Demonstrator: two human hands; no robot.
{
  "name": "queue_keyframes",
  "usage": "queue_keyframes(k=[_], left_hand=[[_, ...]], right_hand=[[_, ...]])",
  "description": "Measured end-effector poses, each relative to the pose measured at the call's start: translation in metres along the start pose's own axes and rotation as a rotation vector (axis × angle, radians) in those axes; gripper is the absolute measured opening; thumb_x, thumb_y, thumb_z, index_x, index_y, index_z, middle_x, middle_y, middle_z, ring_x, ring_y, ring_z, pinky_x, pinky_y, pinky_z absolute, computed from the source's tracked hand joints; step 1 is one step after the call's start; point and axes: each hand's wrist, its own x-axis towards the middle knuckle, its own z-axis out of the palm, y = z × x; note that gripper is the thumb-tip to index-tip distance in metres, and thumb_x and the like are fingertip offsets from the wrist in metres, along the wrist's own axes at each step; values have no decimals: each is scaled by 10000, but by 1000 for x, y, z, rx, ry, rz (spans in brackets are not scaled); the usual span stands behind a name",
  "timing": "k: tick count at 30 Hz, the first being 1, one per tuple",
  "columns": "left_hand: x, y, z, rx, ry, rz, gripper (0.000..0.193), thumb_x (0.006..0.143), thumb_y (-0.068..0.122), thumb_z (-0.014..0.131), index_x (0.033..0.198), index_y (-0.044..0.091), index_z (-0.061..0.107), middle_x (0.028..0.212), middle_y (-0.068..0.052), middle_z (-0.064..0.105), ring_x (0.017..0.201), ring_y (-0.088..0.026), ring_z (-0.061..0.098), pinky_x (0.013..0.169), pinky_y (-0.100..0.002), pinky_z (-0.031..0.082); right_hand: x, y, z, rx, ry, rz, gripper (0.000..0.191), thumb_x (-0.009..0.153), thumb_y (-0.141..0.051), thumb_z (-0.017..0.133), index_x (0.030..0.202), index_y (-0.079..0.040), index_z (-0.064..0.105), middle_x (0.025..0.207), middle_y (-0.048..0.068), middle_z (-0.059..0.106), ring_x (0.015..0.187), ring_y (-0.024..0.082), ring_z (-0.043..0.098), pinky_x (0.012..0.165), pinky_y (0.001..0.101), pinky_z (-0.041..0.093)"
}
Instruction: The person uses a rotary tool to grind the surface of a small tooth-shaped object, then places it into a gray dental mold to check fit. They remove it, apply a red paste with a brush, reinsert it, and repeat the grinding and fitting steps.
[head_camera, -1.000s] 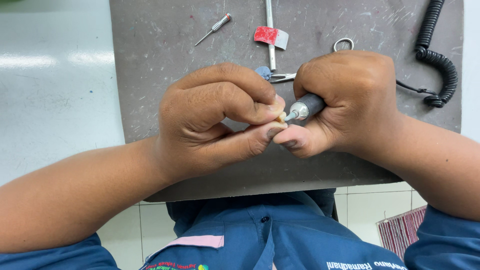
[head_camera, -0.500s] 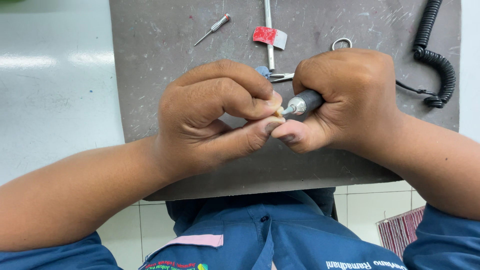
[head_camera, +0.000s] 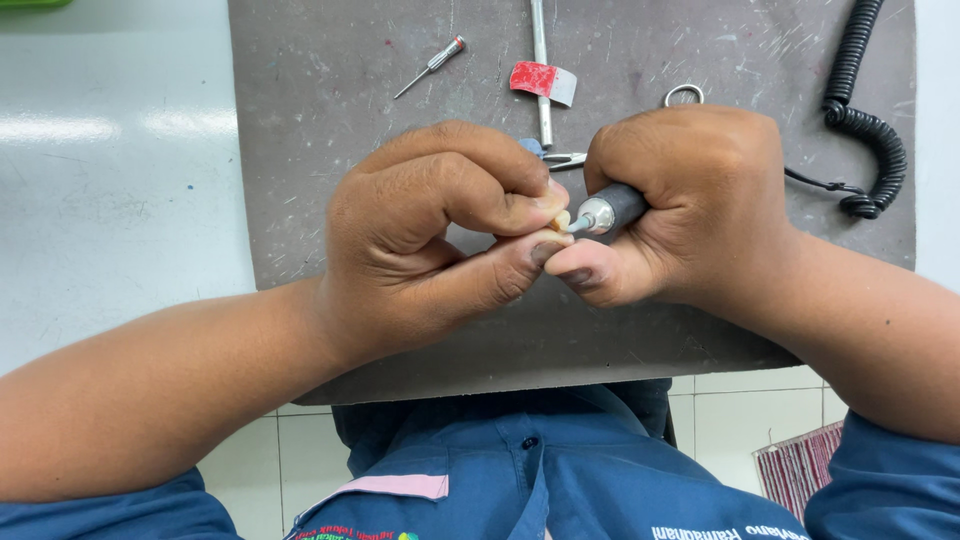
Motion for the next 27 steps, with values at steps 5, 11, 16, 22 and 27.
queue_keyframes(k=[5,11,16,22,27], left_hand=[[2,2,0,-47,-7,-23,126,997,80,774,1027,54,655,1117,-109,701,923,-129,726,769,-232,610],[4,6,-3,-15,-17,-17,133,984,65,782,1012,41,655,1107,-117,702,916,-138,729,766,-240,609],[5,6,-3,-12,-12,-12,131,977,62,783,1006,38,657,1104,-123,698,916,-137,723,767,-239,608],[-3,2,0,-117,26,-81,121,1044,78,746,1048,28,637,1119,-108,695,916,-120,685,798,-231,574],[2,-5,2,-557,94,-270,116,1153,155,663,1133,44,634,1124,-81,696,838,-64,607,794,-205,539]], right_hand=[[3,-3,-2,23,0,20,674,816,-730,683,681,-79,572,593,79,475,542,270,546,498,367,420],[4,-4,-3,12,0,11,676,832,-728,697,687,-81,564,606,80,470,521,265,545,506,366,422],[4,-5,-4,3,9,18,671,829,-715,705,680,-76,562,601,89,466,521,276,542,503,376,420],[3,-5,-5,-53,59,89,670,903,-689,703,749,-47,586,640,117,485,568,301,559,527,382,423],[1,41,-16,-173,94,217,474,1088,-441,592,880,-17,624,738,145,575,689,340,600,635,450,454]])
